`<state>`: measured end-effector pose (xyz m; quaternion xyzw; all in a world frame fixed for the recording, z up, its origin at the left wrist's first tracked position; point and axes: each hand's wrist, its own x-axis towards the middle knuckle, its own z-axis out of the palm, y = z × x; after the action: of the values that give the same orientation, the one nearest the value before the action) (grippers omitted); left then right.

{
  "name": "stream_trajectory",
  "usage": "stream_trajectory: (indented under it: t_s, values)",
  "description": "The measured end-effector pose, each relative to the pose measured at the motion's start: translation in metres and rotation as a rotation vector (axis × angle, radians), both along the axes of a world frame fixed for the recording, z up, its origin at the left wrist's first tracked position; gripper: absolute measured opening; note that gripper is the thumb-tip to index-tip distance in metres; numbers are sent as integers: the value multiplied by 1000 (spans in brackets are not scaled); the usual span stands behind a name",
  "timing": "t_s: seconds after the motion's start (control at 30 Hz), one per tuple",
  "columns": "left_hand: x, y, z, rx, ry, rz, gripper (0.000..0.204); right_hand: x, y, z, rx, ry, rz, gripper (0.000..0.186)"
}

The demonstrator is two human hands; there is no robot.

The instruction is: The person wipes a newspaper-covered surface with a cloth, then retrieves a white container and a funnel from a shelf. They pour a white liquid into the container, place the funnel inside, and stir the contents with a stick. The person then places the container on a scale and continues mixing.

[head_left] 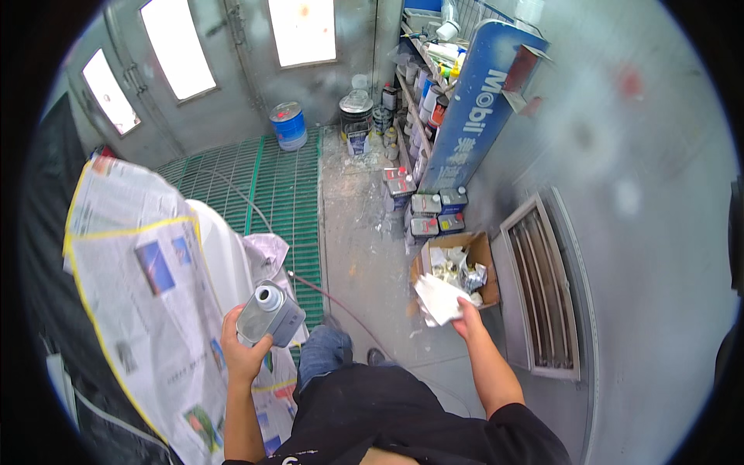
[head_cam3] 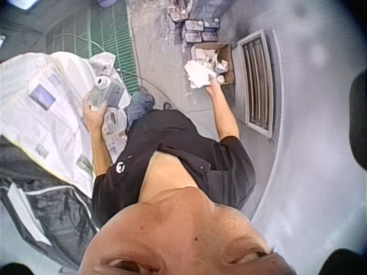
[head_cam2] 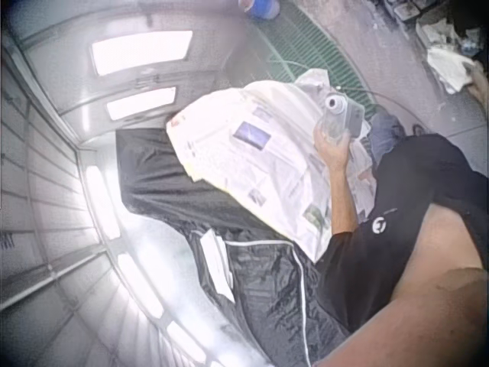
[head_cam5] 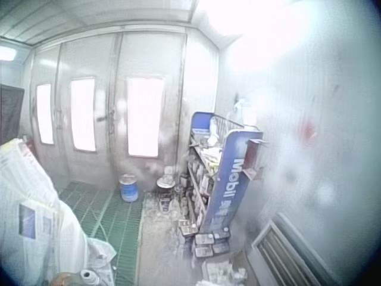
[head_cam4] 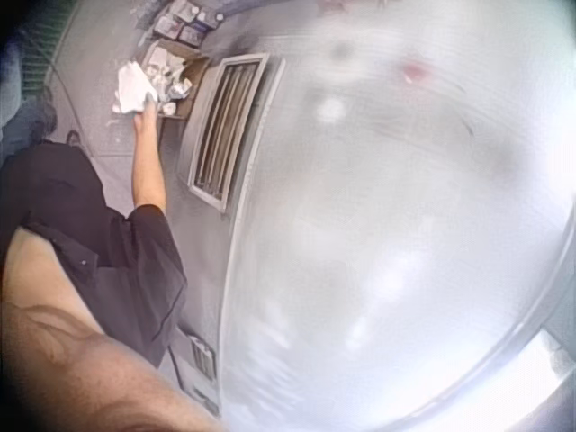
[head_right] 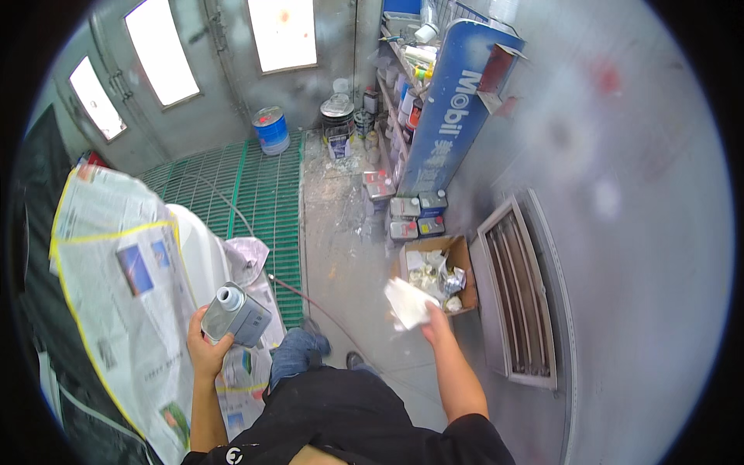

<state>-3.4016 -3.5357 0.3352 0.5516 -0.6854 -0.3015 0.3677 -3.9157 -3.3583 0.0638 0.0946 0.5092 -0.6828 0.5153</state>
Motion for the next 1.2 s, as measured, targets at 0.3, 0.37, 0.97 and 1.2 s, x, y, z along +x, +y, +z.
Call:
stream_trajectory:
  t_s: [0.3, 0.37, 0.97, 1.2]
  values:
    - [-75, -347, -79, -24, 73, -70, 61, -26, -415, 141, -324, -125, 79, 53]
    - [-100, -423, -71, -27, 11, -125, 62, -35, -472, 160, -311, -100, 42, 54]
    - [-373, -897, -9, -10, -67, -503, 62, -234, -791, 207, -487, -6, -498, 45]
    - [-467, -1006, -11, 55, -50, -658, 62, -294, -858, 271, -571, 136, -696, 53]
